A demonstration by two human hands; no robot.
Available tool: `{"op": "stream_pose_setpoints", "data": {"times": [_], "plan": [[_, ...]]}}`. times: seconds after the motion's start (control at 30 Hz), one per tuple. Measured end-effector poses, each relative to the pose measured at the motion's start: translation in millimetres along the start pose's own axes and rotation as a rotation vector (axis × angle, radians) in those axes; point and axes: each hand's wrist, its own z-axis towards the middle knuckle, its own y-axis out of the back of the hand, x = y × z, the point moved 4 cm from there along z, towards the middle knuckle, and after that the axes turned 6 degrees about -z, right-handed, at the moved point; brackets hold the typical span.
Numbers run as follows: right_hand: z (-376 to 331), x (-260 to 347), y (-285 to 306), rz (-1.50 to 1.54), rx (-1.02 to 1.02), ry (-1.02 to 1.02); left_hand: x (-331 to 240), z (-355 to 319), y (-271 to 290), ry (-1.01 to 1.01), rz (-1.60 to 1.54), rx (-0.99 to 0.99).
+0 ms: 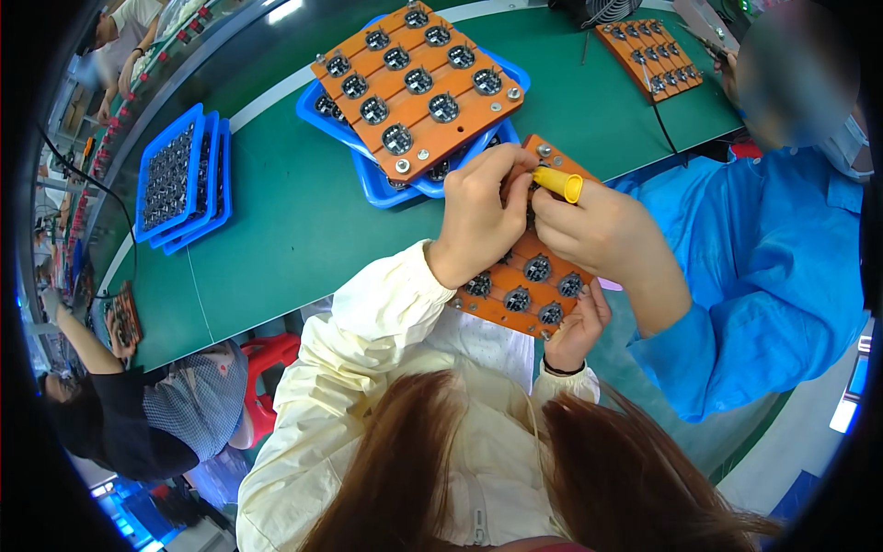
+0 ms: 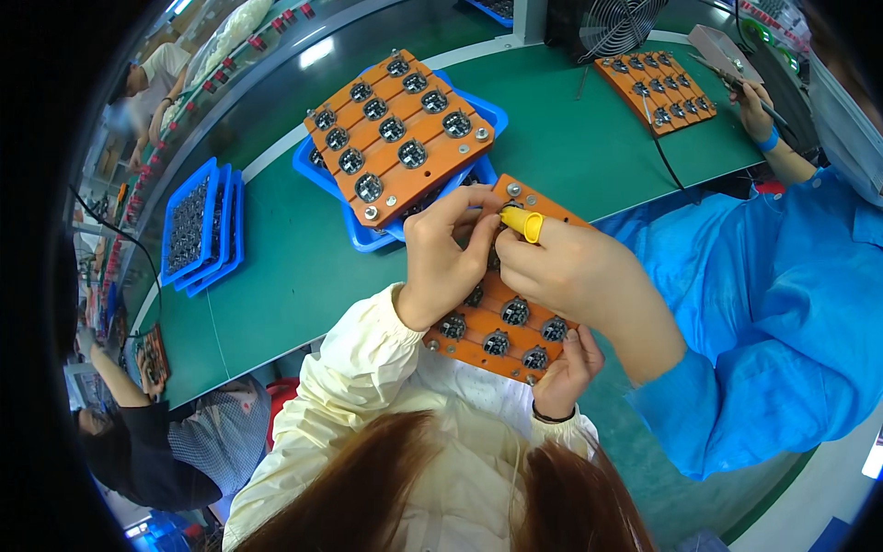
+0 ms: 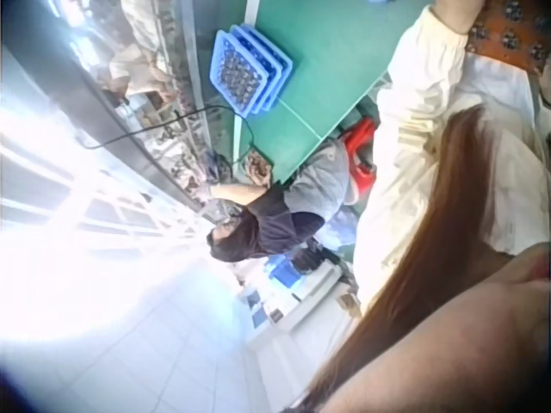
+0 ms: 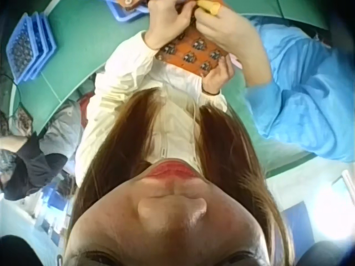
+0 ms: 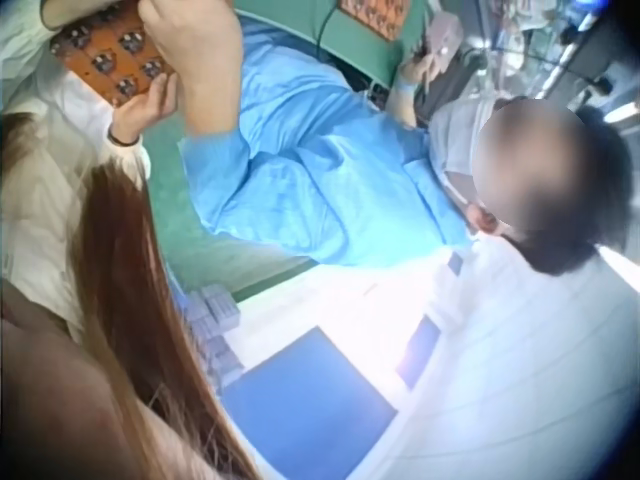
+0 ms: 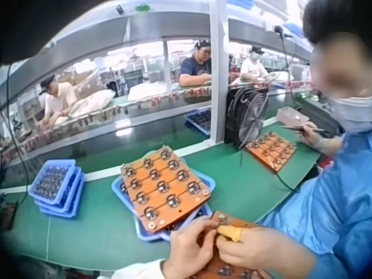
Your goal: Assemble and inspect electronic components on circuit board panels within an industrial factory setting.
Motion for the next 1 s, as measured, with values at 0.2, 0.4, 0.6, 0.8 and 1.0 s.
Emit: {"op": "stream_pose_setpoints", "data": {"times": [0.2, 0.4, 0.6, 0.8, 1.0], "plan": [[-4, 3, -8, -0.048, -0.043, 0.026, -6, -3, 9, -0.027, -0.010, -0.020], [-3, 22, -21, 0.038, 0.072, 0.048, -17, 2, 7, -0.117, -0.091, -0.093], [-12, 26, -32, -0.018, 0.087, 0.045, -17, -9, 26, -0.060, -0.139, -0.122], [-24, 37, -44, -0.112, 0.228, 0.107, -23, -21, 55, 0.092, -0.351, -0.153], [-42, 33, -59, -0.123, 0.343, 0.037, -28, -40, 93, 0.186, -0.430, -0.180]]}}
